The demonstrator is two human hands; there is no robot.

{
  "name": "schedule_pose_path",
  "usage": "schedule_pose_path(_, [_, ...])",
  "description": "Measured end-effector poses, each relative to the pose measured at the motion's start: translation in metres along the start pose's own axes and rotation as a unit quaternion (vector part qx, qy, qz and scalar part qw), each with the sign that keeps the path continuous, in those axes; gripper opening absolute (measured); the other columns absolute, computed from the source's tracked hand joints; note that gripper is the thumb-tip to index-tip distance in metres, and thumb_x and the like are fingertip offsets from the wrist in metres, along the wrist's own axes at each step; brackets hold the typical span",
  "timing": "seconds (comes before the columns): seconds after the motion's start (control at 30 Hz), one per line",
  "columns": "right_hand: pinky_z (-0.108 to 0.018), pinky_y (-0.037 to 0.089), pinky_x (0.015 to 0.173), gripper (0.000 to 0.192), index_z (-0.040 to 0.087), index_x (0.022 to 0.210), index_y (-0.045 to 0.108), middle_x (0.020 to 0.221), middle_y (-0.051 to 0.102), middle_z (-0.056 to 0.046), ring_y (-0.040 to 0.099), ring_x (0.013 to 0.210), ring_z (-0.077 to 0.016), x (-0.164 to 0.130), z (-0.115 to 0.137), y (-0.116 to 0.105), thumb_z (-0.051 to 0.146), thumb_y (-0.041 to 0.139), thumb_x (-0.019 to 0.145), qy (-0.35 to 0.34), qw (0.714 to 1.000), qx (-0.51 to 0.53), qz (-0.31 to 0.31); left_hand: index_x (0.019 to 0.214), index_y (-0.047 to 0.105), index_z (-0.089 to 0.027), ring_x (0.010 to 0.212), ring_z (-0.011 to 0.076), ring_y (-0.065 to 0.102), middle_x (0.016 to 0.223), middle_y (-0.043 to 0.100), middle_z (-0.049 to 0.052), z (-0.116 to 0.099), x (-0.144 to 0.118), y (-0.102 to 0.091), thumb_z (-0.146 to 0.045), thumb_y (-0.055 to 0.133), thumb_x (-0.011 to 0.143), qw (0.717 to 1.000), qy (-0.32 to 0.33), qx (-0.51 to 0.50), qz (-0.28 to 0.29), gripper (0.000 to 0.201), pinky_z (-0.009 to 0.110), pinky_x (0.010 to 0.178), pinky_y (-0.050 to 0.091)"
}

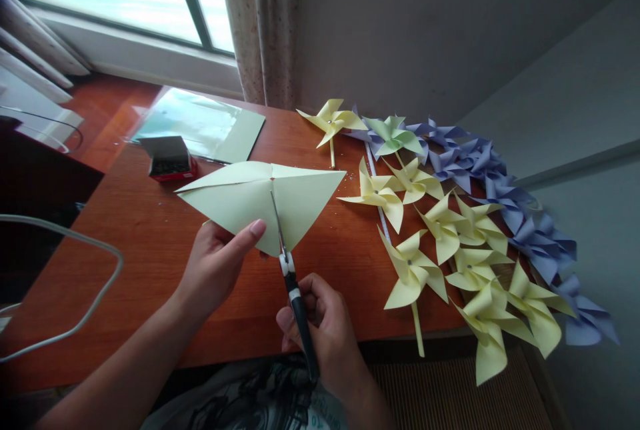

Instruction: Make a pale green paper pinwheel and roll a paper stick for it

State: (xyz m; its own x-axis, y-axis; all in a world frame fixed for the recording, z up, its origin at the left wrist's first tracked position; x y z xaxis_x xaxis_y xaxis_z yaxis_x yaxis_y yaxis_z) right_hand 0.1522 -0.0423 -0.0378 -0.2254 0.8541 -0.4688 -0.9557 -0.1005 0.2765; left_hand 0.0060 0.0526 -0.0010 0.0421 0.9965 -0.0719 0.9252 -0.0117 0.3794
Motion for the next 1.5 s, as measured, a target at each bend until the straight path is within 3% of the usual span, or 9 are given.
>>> schedule_pose_path(0.17, [-0.018,0.038,0.047,0.050,0.018,0.085,0.053,0.063,0.057,0.005,0.055,0.049,-0.0069,-0.002,-0.002,-0.001,0.058,0.083,0.075,0.005,1.000,-0.014,0.001,0.097,0.074,-0.016,0.092,0.0194,0.067,0.088,0.072,0.004,0.003,0.003,-0.009,-0.026,0.075,0.087,0.999,0.016,-0.016,-0.037,0.014,0.028,0.083,0.055])
schedule_pose_path(0.37, [-0.018,0.040,0.048,0.052,0.018,0.089,0.053,0.066,0.057,0.005,0.056,0.049,-0.0067,-0.002,-0.004,0.002,0.059,0.082,0.074,-0.006,1.000,-0.003,0.001,0.092,0.075,-0.015,0.066,0.0137,0.060,0.076,0.068,0.002,0.003,0.002,-0.007,-0.030,0.074,0.087,1.000,0.004,0.018,-0.025,0.016,0.026,0.068,0.053])
schedule_pose_path(0.6, [-0.018,0.038,0.047,0.050,0.018,0.091,0.054,0.066,0.056,0.005,0.055,0.050,-0.0072,-0.002,-0.007,0.003,0.059,0.080,0.077,-0.008,1.000,0.006,0.008,0.101,0.076,-0.016,0.090,0.0206,0.069,0.095,0.076,0.006,-0.003,0.002,-0.004,-0.030,0.075,0.086,0.998,0.025,0.035,-0.036,0.021,0.030,0.084,0.055])
schedule_pose_path(0.73, [-0.018,0.039,0.048,0.049,0.019,0.089,0.054,0.065,0.055,0.005,0.055,0.050,-0.0073,-0.001,-0.009,0.002,0.059,0.079,0.078,-0.011,1.000,0.009,-0.004,0.105,0.076,-0.016,0.094,0.0233,0.070,0.097,0.077,0.007,-0.002,0.002,-0.004,-0.031,0.076,0.085,0.998,0.019,0.034,-0.040,0.025,0.031,0.085,0.056])
schedule_pose_path(0.93, [-0.018,0.038,0.046,0.048,0.018,0.088,0.054,0.064,0.055,0.005,0.054,0.048,-0.0068,-0.003,-0.009,0.004,0.058,0.079,0.078,-0.007,1.000,0.008,-0.004,0.094,0.077,-0.015,0.106,0.0257,0.069,0.103,0.078,0.009,-0.002,0.003,-0.005,-0.032,0.074,0.086,0.998,0.019,0.047,-0.033,0.018,0.033,0.094,0.055])
schedule_pose_path(1.07, [-0.018,0.037,0.045,0.049,0.019,0.089,0.053,0.062,0.055,0.006,0.054,0.046,-0.0069,-0.003,-0.010,0.004,0.058,0.079,0.078,-0.006,1.000,0.007,-0.001,0.095,0.076,-0.015,0.105,0.0247,0.069,0.112,0.077,0.010,-0.004,0.002,-0.004,-0.031,0.074,0.086,0.998,0.028,0.043,-0.032,0.018,0.032,0.093,0.055])
schedule_pose_path(1.27, [-0.018,0.039,0.045,0.052,0.020,0.089,0.051,0.064,0.054,0.006,0.054,0.046,-0.0075,-0.001,-0.011,0.006,0.060,0.080,0.075,-0.012,1.000,0.014,0.001,0.100,0.076,-0.015,0.102,0.0234,0.070,0.110,0.077,0.008,-0.006,0.001,-0.003,-0.030,0.075,0.086,0.998,0.026,0.043,-0.038,0.021,0.029,0.090,0.055])
schedule_pose_path(1.5, [-0.019,0.041,0.047,0.053,0.019,0.091,0.052,0.065,0.054,0.005,0.056,0.049,-0.0085,-0.001,-0.005,0.007,0.061,0.081,0.074,-0.009,1.000,0.017,0.009,0.097,0.076,-0.014,0.085,0.0222,0.071,0.092,0.078,0.007,-0.005,0.000,-0.002,-0.034,0.075,0.085,0.997,0.010,0.074,-0.033,0.024,0.029,0.077,0.057])
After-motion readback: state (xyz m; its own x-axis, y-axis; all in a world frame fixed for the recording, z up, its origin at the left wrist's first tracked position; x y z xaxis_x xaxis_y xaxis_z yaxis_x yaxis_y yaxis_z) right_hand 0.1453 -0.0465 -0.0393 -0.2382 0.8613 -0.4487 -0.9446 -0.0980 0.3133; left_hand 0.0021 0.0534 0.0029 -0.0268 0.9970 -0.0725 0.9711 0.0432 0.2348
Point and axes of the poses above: each hand's wrist, its own x-axis towards the middle knuckle, its own y-axis out of the palm, z = x × y, the point moved 7 cm from there along x, towards the middle knuckle
